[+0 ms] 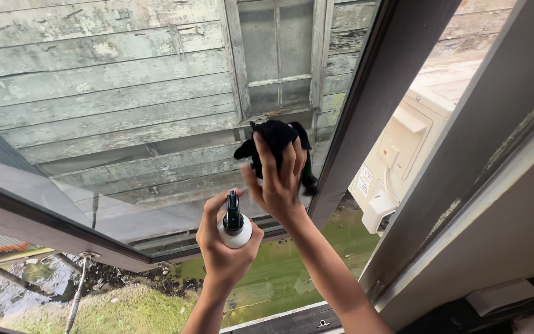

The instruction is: The person cleans a window pane with a cloth and a spray bottle.

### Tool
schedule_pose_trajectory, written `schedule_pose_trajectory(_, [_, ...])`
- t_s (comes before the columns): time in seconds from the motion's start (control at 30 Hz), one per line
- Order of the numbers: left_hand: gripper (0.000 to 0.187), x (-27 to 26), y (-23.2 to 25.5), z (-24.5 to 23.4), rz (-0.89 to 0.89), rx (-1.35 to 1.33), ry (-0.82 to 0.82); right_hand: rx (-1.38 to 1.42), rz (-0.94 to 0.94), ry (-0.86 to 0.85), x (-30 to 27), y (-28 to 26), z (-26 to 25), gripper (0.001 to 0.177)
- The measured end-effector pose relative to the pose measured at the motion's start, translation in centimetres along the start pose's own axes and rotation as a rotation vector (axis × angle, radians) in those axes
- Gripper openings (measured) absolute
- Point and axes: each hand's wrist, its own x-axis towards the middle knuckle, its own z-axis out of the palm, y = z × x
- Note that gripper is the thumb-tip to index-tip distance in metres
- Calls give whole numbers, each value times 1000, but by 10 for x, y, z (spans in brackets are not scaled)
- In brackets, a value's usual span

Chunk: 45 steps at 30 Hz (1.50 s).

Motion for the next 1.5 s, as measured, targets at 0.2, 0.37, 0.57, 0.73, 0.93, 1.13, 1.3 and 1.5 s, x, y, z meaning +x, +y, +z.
schedule_pose_trajectory(0.2, [61,-4,-2,-3,-13,-31,-29,-201,179,145,-19,34,-5,43])
schedule_pose_trajectory(0.37, [62,-3,-1,-8,-20,-40,-31,-176,156,223,8,27,-2,42])
schedule_pose_trajectory(0.57, [63,1,0,-10,-10,-46,-27,-92,100,139,18,29,-6,41])
schedule_pose_trajectory(0.73, [59,3,-4,-6,-113,28,-56,-125,167,211,-54,34,7,43])
schedule_pose_trajectory(0.93, [63,5,-7,-6,18,230,56,-72,198,221,-81,38,12,40])
schedule_pose_trajectory(1.13, [60,7,-8,-19,11,214,20,-33,259,211,-24,11,16,41])
schedule_pose_trajectory(1.3, [61,-1,-3,-28,-52,102,72,117,-233,-88,-5,-16,38,30])
schedule_pose_trajectory(1.5, [63,-13,-6,-38,-134,67,65,712,545,-492,-7,9,11,34])
